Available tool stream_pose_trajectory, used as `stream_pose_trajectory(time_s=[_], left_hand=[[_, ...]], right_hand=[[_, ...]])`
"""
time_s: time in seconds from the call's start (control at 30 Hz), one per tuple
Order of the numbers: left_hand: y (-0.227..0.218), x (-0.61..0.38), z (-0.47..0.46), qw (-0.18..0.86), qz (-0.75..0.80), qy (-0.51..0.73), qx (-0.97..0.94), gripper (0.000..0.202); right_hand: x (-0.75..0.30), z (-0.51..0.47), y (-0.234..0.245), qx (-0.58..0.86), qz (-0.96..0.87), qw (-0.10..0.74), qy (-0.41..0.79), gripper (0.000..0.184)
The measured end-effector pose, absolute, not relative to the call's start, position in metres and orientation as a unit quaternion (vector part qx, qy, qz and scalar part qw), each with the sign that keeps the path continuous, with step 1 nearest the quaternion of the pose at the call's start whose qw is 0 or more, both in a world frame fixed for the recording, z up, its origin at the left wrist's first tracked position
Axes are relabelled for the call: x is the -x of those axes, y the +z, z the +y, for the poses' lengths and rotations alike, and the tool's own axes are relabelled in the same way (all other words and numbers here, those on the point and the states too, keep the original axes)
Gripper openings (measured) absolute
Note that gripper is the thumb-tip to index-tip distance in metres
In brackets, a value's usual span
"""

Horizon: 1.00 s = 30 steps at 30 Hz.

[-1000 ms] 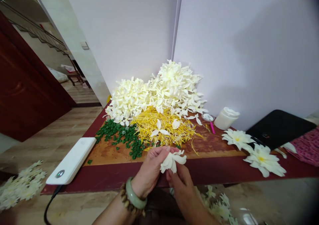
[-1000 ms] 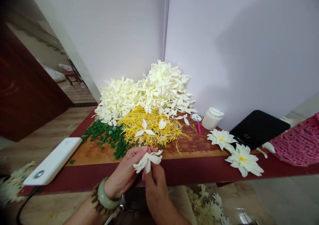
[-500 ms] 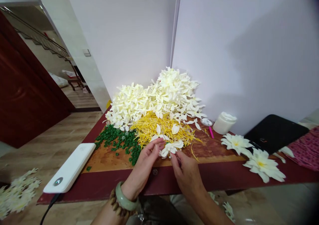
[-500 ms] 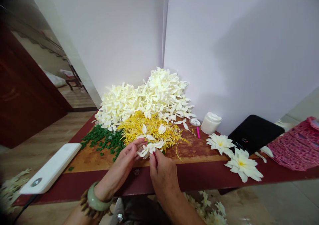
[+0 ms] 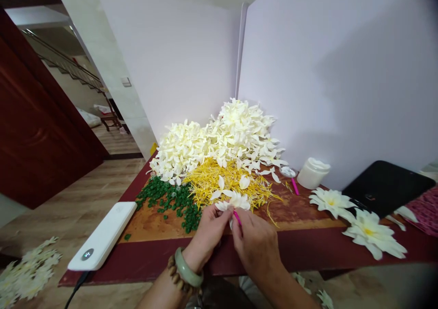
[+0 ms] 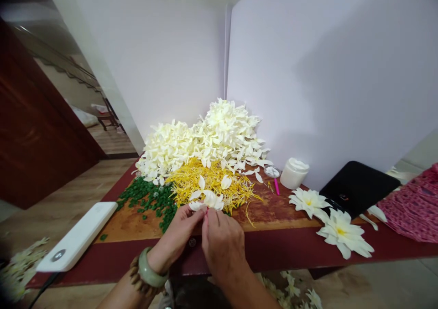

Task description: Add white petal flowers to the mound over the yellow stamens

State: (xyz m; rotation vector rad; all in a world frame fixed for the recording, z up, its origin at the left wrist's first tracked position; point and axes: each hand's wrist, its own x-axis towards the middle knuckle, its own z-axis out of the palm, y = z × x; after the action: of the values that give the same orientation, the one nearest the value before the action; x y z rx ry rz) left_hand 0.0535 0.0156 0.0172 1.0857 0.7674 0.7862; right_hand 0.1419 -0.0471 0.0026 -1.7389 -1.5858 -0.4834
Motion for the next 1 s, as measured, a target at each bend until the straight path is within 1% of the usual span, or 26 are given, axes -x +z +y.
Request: stream_pose_trajectory(time_s=[0.23,0.43,0.5,0.67,0.8,0.83,0.9,1.0], left_hand=[[0.02,-0.058,0.016,0.743,0.353,0.343,-0.454,0.023],[0.026,-0.056,0.018,0.818,0.285,0.26,-0.426,0.013],[0.026,-0.059,0.018,0.812,0.29,0.269,-0.43,0.012],[0.026,-0.067,0.02,0.762,0.316,0.284,-0.488,0.021],[0.03,-0.067,0.022,0.747,0.318,0.281,-0.512,0.022],[0.031,-0.066,0.022,0.749,0.318,0.277,-0.511,0.023],[0.032,-0.064,0.022,0.761,0.314,0.27,-0.5,0.024],[0.03,-0.063,0.021,0.774,0.294,0.288,-0.481,0.018]], right_hand=[[-0.146,-0.043,-0.004,0.592,-0.664,0.383,-0.248,0.022],[-0.153,-0.043,-0.005,0.555,-0.68,0.409,-0.249,0.019],[-0.156,-0.044,-0.005,0.537,-0.692,0.413,-0.249,0.018],[-0.158,-0.048,-0.002,0.475,-0.719,0.426,-0.275,0.015],[-0.158,-0.052,0.004,0.457,-0.75,0.39,-0.277,0.02],[-0.16,-0.053,0.006,0.455,-0.754,0.388,-0.272,0.02],[-0.164,-0.053,0.009,0.473,-0.742,0.411,-0.238,0.017],[-0.172,-0.052,0.012,0.555,-0.672,0.479,-0.101,0.015]])
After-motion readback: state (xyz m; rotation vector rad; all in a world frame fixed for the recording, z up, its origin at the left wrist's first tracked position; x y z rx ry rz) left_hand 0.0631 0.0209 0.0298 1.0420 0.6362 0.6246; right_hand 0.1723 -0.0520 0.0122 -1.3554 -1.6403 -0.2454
